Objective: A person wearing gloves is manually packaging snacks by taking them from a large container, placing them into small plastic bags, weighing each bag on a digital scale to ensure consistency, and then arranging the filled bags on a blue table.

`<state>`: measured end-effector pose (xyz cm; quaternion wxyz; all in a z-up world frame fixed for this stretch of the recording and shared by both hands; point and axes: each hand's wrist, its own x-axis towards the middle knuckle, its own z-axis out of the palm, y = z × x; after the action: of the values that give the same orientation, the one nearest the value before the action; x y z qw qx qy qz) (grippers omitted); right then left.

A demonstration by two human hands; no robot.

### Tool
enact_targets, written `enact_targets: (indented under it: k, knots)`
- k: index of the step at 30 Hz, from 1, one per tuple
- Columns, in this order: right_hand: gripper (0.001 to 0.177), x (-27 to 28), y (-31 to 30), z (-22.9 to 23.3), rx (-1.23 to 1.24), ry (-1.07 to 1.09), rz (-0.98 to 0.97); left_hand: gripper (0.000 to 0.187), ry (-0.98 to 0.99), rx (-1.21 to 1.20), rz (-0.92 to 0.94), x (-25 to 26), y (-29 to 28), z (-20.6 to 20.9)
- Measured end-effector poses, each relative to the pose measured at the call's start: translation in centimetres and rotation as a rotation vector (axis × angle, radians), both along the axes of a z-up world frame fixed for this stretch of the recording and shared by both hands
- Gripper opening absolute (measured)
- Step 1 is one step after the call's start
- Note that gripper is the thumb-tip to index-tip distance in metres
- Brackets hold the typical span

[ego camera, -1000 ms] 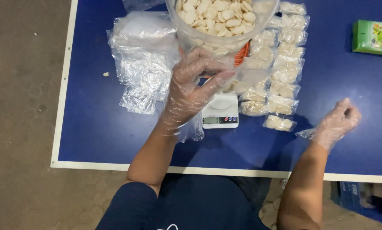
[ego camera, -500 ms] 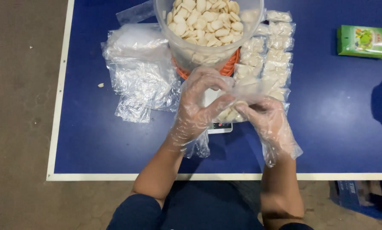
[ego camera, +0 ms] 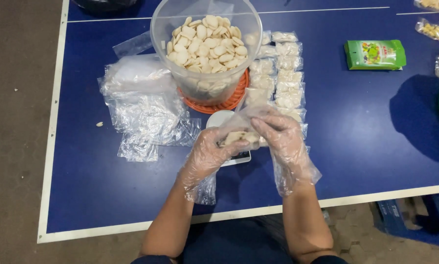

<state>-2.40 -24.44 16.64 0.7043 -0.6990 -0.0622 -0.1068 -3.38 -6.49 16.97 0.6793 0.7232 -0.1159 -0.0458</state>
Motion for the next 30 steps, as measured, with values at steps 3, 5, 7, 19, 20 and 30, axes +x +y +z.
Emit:
enact_targets:
  k: [3, 5, 7, 19, 20, 30]
  knots:
    - [0.012, 0.6, -1.1, 0.7, 0.044, -0.029, 0.019, 0.036, 0.068, 0.001, -0.037, -0.2, 0.0, -0.5]
    - [0.014, 0.5, -1.3, 1.5, 0.06, -0.054, 0.011, 0.037, 0.085, 0.011, -0.053, -0.1, -0.2, -0.7]
    - [0.059, -0.2, -0.8, 2.9, 0.066, -0.015, 0.105, 0.032, 0.016, -0.027, 0.022, -0.2, -0.5, -0.4]
    - [0.03, -1.6, 0.9, -1.0, -0.095, 0.491, 0.28, 0.037, -0.134, -0.33, 0.125, -0.1, 0.2, -1.4]
    - [0.03, -1.8, 0.8, -1.1, -0.095, 0.495, 0.28, 0.037, -0.131, -0.33, 0.125, -0.1, 0.8, -0.9]
    - [0.042, -2.1, 0.4, 0.2, -0.295, 0.296, 0.219, 0.084, -0.374, -0.289, 0.091, 0.8, 2.2, -0.3]
